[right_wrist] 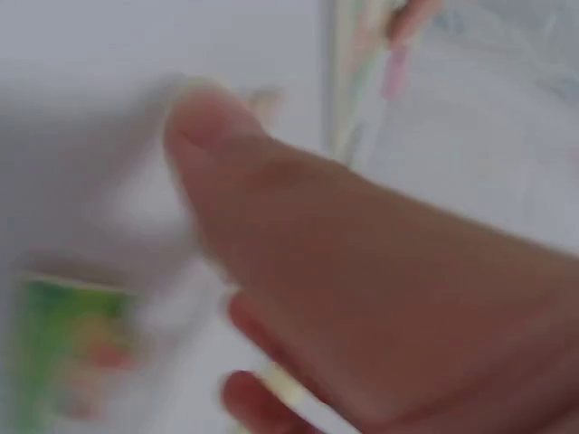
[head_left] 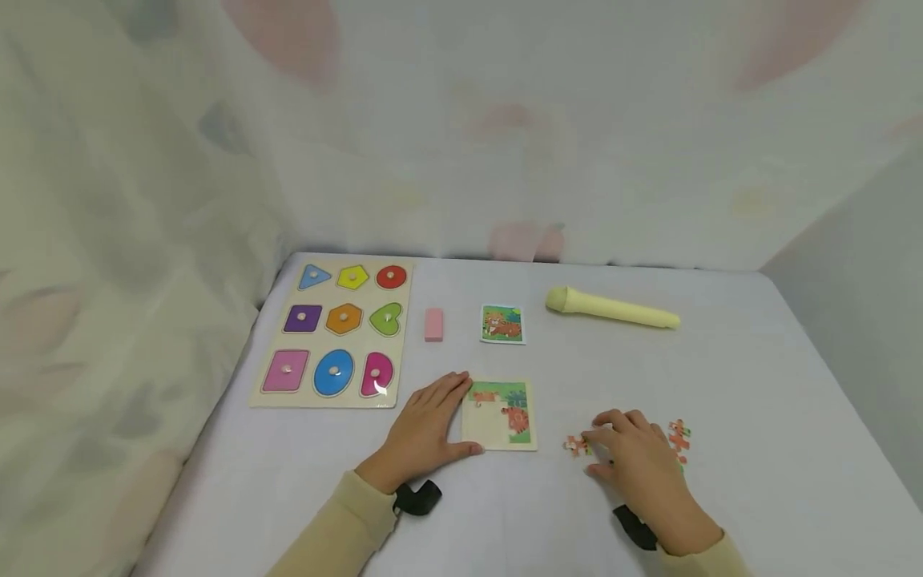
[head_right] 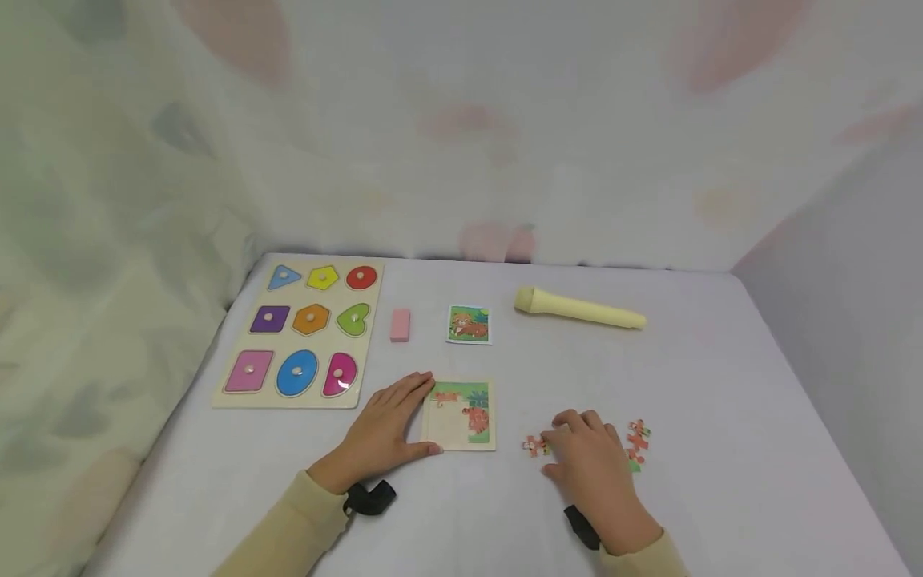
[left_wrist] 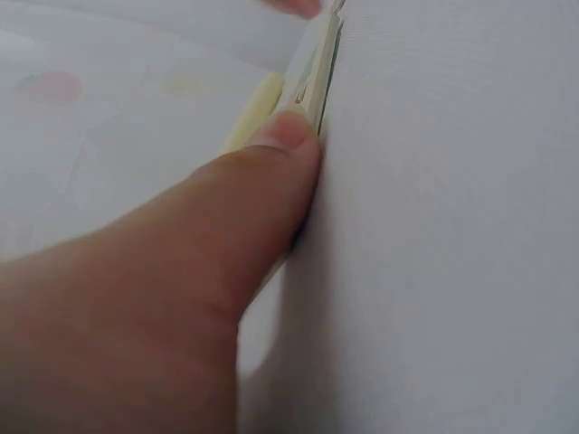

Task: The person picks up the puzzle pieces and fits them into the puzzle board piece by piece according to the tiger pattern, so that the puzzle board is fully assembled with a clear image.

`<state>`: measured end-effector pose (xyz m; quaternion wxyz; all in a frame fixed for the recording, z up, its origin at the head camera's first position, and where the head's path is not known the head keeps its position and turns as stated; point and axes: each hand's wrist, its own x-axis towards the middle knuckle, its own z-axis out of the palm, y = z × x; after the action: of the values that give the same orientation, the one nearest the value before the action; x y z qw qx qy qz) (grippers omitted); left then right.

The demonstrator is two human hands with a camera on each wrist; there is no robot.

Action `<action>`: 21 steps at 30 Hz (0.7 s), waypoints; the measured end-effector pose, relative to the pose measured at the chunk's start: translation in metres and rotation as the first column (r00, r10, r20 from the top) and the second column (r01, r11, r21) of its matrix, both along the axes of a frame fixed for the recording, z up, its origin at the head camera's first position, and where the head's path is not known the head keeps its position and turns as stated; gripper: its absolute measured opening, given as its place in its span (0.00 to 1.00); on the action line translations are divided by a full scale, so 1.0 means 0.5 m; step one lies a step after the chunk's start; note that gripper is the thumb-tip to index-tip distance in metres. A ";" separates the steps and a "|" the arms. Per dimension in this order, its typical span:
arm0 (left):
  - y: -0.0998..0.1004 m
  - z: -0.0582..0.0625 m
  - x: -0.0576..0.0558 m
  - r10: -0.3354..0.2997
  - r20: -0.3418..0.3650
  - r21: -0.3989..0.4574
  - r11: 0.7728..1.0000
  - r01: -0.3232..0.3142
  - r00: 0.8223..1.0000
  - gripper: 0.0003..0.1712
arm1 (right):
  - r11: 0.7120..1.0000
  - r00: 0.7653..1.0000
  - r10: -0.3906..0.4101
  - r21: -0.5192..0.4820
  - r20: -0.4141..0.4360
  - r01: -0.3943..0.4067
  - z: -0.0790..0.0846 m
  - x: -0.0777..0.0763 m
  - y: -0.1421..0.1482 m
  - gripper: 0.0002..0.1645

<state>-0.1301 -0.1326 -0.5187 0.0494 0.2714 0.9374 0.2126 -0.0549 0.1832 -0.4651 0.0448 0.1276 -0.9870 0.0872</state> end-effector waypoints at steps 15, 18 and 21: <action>-0.003 -0.007 -0.002 -0.009 0.009 0.016 1.000 0.009 1.000 0.61 | 0.919 0.934 0.179 -0.391 0.308 -0.047 -0.015 -0.041 -0.004 0.20; -0.002 -0.007 -0.001 -0.015 0.003 0.005 1.000 0.015 1.000 0.61 | 0.899 0.908 0.233 -0.432 0.347 -0.066 -0.016 -0.045 -0.011 0.20; -0.002 -0.003 -0.002 -0.019 -0.007 0.001 1.000 0.019 1.000 0.60 | 0.884 0.882 0.270 -0.462 0.386 -0.068 -0.016 -0.049 -0.018 0.18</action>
<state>-0.1310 -0.1336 -0.5203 0.0481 0.2810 0.9348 0.2119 -0.0792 0.1741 -0.4732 -0.1595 0.1791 -0.9110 0.3356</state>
